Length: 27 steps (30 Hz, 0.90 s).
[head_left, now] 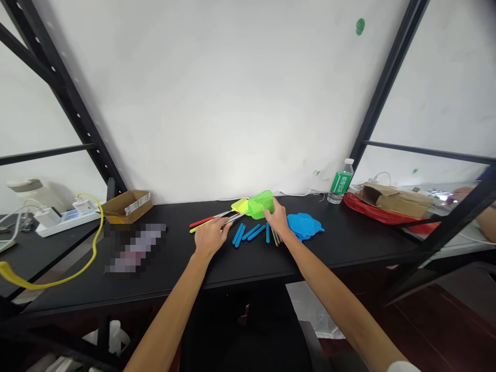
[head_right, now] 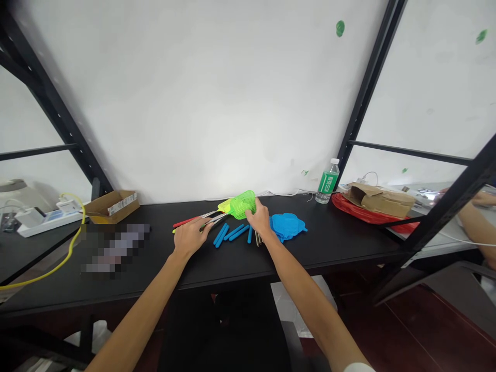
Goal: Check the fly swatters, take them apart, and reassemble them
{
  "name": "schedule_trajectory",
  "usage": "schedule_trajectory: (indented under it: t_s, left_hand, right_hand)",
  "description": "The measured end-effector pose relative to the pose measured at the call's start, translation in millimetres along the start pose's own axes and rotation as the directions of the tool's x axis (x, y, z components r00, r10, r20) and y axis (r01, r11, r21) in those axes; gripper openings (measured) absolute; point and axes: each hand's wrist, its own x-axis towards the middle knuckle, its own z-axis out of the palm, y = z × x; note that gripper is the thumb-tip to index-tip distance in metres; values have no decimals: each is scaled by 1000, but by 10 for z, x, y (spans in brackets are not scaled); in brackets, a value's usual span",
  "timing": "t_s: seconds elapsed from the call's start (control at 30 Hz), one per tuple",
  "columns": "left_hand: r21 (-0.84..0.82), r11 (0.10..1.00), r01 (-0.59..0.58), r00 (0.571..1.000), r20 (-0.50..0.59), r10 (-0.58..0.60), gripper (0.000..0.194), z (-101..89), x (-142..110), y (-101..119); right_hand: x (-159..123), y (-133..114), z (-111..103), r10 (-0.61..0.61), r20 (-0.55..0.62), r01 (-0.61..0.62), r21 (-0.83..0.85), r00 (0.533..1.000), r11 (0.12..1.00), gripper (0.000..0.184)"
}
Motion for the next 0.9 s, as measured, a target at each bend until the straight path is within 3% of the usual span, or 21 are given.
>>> schedule_trajectory:
  t_s: [0.3,0.63,0.9]
  left_hand:
    - [-94,994,-58,997,43,62,33,-62,8,81]
    - [-143,980,-137,990,12,140,32,-22,9,79]
    - [-95,995,5,1000,1,-5,32,-57,7,79]
  right_hand:
    - [31,33,72,64,-145,-73,-58,987,996,47]
    - [39,55,57,140,-235,-193,-220,962,956,30]
    - [26,85,85,119,-200,-167,-248,973,954,42]
